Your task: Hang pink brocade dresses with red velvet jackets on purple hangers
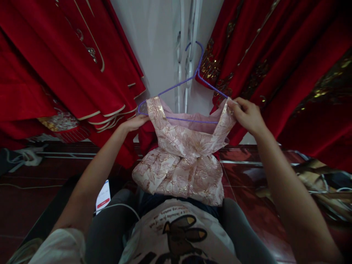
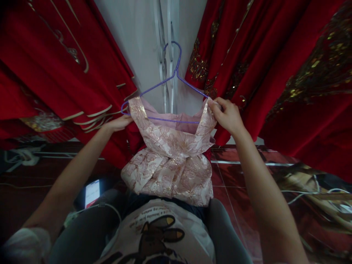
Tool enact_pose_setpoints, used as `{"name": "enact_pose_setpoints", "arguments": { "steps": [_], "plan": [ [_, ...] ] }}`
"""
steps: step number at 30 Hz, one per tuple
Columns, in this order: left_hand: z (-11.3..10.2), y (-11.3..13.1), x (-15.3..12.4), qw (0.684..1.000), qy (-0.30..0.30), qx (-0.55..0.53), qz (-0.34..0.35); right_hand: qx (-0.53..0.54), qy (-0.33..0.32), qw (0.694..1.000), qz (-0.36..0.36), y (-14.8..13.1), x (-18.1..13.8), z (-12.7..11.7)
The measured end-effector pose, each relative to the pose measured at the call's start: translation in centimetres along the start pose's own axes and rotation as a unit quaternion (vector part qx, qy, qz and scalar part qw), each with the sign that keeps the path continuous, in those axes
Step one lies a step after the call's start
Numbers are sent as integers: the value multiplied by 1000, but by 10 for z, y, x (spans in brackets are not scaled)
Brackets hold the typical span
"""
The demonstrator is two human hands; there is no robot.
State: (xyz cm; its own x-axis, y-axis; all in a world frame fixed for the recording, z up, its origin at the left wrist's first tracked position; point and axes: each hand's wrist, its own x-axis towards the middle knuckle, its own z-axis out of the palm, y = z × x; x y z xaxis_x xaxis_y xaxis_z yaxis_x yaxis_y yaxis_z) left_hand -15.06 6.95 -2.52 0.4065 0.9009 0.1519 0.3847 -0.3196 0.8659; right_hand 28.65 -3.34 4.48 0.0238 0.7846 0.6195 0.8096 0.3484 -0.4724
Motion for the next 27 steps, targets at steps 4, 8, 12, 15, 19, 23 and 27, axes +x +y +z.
{"name": "enact_pose_setpoints", "arguments": {
  "steps": [4, 8, 12, 15, 19, 23, 27],
  "plan": [
    [-33, 32, -3, 995, -96, 10, -28, -14, 8, 1000, 5, -6, 0, -5],
    [-43, 59, -1, 989, 78, -74, -106, -26, 6, 1000, -13, -6, 2, -8],
    [-28, 95, -5, 984, 169, 16, -62, -66, 7, 997, -37, -11, 0, -14],
    [-10, 121, -12, 951, 243, 193, -3, -105, 43, 992, -48, -21, -5, -22],
    [11, 142, -18, 886, 300, 352, 12, -155, 75, 983, -69, -38, -11, -31],
    [29, 144, -16, 877, 283, 388, 25, -169, 72, 980, -76, -48, -14, -34],
    [46, 144, -9, 894, 295, 319, 112, -151, 64, 984, -63, -51, -15, -36]
  ]
}}
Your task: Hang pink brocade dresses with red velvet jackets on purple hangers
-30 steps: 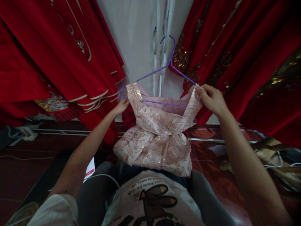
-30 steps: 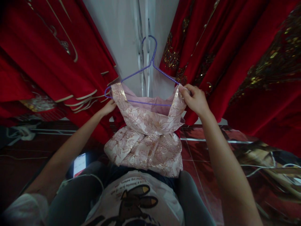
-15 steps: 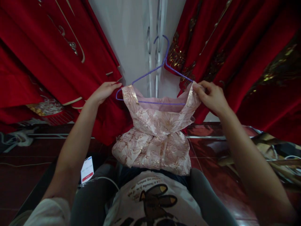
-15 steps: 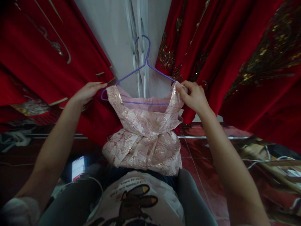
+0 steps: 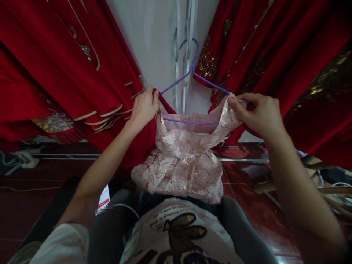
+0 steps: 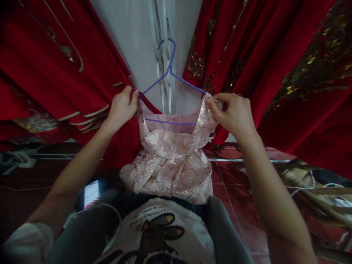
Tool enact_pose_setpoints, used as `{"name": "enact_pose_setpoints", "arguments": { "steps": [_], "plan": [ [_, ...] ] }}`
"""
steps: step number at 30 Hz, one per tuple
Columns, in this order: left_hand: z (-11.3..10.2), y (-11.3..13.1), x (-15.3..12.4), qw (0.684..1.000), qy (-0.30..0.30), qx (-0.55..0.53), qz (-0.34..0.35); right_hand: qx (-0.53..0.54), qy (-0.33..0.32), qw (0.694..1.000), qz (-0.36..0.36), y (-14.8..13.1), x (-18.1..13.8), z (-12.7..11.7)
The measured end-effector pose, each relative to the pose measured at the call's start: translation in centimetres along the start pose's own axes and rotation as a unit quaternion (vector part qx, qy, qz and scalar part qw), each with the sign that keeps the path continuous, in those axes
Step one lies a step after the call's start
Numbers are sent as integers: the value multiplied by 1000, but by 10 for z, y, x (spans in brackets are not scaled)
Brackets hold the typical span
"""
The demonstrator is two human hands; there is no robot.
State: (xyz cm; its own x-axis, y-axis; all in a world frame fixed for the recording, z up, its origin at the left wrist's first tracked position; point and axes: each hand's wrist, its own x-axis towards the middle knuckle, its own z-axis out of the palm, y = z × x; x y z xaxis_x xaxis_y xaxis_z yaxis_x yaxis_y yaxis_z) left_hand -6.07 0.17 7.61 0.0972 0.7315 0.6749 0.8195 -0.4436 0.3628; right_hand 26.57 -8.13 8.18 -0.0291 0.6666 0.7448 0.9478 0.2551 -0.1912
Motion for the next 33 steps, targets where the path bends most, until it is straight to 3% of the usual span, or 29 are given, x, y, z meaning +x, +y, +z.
{"name": "enact_pose_setpoints", "arguments": {
  "steps": [5, 9, 12, 15, 18, 19, 22, 26, 29, 30, 33],
  "plan": [
    [8, 18, 0, 983, 47, -168, 55, 17, -46, 998, 43, -2, 0, -4],
    [15, 16, 3, 973, -17, -216, 75, 110, -95, 987, 68, 4, 6, 5],
    [21, -3, 10, 979, -85, -172, 73, 228, -149, 951, 148, 16, 22, 20],
    [23, -22, 17, 985, -118, -86, 87, 287, -298, 886, 209, 29, 49, 37],
    [24, -31, 23, 987, -110, -26, 118, 282, -473, 817, 170, 30, 82, 56],
    [25, -31, 25, 984, -117, -17, 131, 252, -504, 812, 153, 25, 92, 64],
    [29, -27, 28, 975, -167, -16, 147, 204, -559, 796, 105, 3, 113, 88],
    [31, -24, 28, 970, -203, -83, 108, 207, -633, 745, 5, -20, 119, 108],
    [28, -29, 29, 965, -206, -124, 104, 224, -633, 740, -37, -27, 111, 109],
    [27, -32, 30, 965, -205, -128, 106, 222, -619, 752, -51, -29, 106, 108],
    [24, -39, 30, 965, -202, -129, 106, 185, -497, 843, -89, -42, 84, 103]
  ]
}}
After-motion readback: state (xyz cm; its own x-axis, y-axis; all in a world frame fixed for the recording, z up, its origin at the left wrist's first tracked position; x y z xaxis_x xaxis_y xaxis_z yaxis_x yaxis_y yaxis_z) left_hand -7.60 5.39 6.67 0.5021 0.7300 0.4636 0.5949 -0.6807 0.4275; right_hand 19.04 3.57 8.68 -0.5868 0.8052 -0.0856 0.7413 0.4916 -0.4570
